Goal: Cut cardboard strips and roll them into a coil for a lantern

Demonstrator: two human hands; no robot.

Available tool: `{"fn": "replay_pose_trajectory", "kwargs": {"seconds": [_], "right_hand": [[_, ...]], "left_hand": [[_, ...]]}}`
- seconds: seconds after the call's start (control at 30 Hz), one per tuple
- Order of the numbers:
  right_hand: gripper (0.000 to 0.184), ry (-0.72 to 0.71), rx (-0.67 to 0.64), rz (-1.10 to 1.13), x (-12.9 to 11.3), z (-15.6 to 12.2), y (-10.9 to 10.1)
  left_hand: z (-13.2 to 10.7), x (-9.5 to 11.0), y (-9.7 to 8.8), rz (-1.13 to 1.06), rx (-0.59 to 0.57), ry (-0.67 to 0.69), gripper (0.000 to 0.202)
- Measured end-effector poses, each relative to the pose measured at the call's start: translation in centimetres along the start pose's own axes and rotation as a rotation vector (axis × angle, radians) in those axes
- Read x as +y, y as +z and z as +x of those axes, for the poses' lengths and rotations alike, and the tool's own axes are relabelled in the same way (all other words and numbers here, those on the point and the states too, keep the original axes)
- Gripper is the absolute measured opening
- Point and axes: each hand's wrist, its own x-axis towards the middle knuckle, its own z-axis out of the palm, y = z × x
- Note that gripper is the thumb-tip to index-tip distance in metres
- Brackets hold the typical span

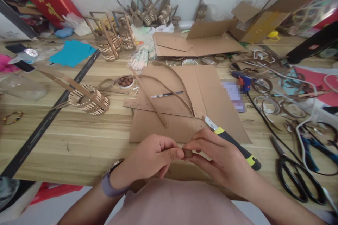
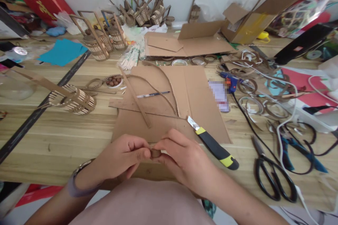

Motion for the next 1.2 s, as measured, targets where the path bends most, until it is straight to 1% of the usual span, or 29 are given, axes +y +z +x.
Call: {"fn": "replay_pose_trajectory", "kwargs": {"seconds": [0.1, 0.17, 0.3, 0.37, 0.4, 0.5, 0.57, 0.67, 0.77, 0.87, 1.0, 1.13, 1.2], "right_hand": [[0.026, -0.048, -0.067, -0.159, -0.2, -0.1, 0.0], [0.032, -0.107, -0.084, -0.286, -0.4, -0.2, 0.1], [0.036, -0.225, -0.055, -0.475, -1.0, -0.2, 0.3], [0.034, -0.237, -0.023, -0.488, -1.2, -0.2, 0.5], [0.033, -0.22, -0.011, -0.468, -1.2, -0.2, 0.5], [0.028, -0.12, 0.014, -0.314, -0.7, -0.3, 0.6], [0.023, -0.09, 0.06, -0.195, -0.3, -0.5, 0.6], [0.025, -0.134, 0.117, -0.113, 0.2, -0.7, 0.5], [0.022, -0.163, 0.125, -0.069, 0.3, -0.6, 0.4], [0.015, -0.139, 0.128, 0.023, 0.3, -0.5, 0.3], [0.011, -0.1, 0.104, 0.105, 0.2, -0.3, 0.1], [0.012, -0.097, 0.081, 0.107, 0.2, -0.4, 0.0], [0.014, -0.097, 0.057, 0.046, 0.1, -0.5, 0.0]], "left_hand": [[-0.3, 0.8, 0.5, 0.068, 0.078, -0.001, 0.042], [-0.3, 1.2, 0.9, 0.136, 0.122, 0.007, 0.037], [-0.3, 1.7, 1.7, 0.3, 0.233, 0.073, 0.033], [-0.4, 1.7, 1.9, 0.357, 0.261, 0.111, 0.034], [-0.4, 1.7, 1.9, 0.372, 0.265, 0.128, 0.034], [-0.7, 1.8, 1.8, 0.345, 0.242, 0.168, 0.032], [-0.9, 1.9, 1.6, 0.257, 0.184, 0.168, 0.03], [-1.0, 1.9, 1.2, 0.103, 0.069, 0.107, 0.028], [-0.8, 1.6, 0.9, 0.027, 0.007, 0.068, 0.031], [-0.5, 1.0, 0.5, -0.006, -0.017, 0.066, 0.032], [-0.3, 0.6, 0.2, -0.04, -0.053, 0.057, 0.032], [-0.2, 0.6, 0.1, -0.026, -0.046, 0.049, 0.033], [-0.2, 0.8, 0.2, 0.011, -0.019, 0.044, 0.034]]}}
